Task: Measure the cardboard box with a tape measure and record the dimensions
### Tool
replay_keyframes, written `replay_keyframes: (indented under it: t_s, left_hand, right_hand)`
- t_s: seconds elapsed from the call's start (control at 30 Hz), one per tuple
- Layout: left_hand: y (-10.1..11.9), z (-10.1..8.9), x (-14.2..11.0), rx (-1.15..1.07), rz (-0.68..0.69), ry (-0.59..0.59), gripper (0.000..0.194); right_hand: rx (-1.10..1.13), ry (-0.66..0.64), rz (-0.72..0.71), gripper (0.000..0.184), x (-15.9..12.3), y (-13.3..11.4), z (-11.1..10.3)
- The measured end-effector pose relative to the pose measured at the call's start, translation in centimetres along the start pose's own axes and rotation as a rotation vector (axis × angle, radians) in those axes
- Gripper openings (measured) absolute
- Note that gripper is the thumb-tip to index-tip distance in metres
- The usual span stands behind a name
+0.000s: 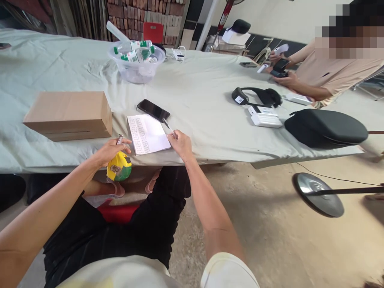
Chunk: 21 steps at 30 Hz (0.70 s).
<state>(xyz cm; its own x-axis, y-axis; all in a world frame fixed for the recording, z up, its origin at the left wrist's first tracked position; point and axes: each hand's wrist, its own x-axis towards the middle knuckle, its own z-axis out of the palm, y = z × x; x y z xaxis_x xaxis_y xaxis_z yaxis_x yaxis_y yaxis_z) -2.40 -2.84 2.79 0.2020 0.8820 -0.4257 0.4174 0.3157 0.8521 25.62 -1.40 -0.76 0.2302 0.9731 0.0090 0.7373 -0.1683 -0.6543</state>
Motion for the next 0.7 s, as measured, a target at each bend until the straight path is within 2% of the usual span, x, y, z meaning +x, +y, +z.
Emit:
replay_keyframes:
  t_s: [0.13, 0.27, 0.4, 0.57, 0.63, 0.7]
  left_hand:
    - [0.3, -0.1, -0.4, -0.042, -0.009, 0.048, 0.037]
    - [1.1, -0.4, -0.3, -0.039, -0.006, 0.030, 0.038]
    - [1.4, -0.8, 0.0, -0.010, 0.025, -0.006, 0.029]
    - [3.1, -1.8, -0.3, -0.045, 0.092, -0.025, 0.017]
    - [4.1, -2.2, -0.5, -0.093, 0.112, -0.020, 0.017]
    - [4.9, -2.3, -0.3, -0.162, 0.120, -0.035, 0.018]
  right_hand:
    - [-0.021, -0.021, -0.006, 0.022, -1.6, -0.4, 1.0]
    - [-0.095, -0.014, -0.045, 0.018, -2.5, -0.9, 1.9]
    - [-0.119, -0.037, -0.074, 0.015, -3.2, -1.3, 2.3]
    - [-0.030, -0.077, -0.010, 0.013, -3.0, -1.6, 1.0]
    - [0.061, -0.005, 0.024, 0.010, -2.5, -1.7, 0.1]
    - [0.245, 0.087, 0.039, 0.011, -2.3, -2.3, -0.9]
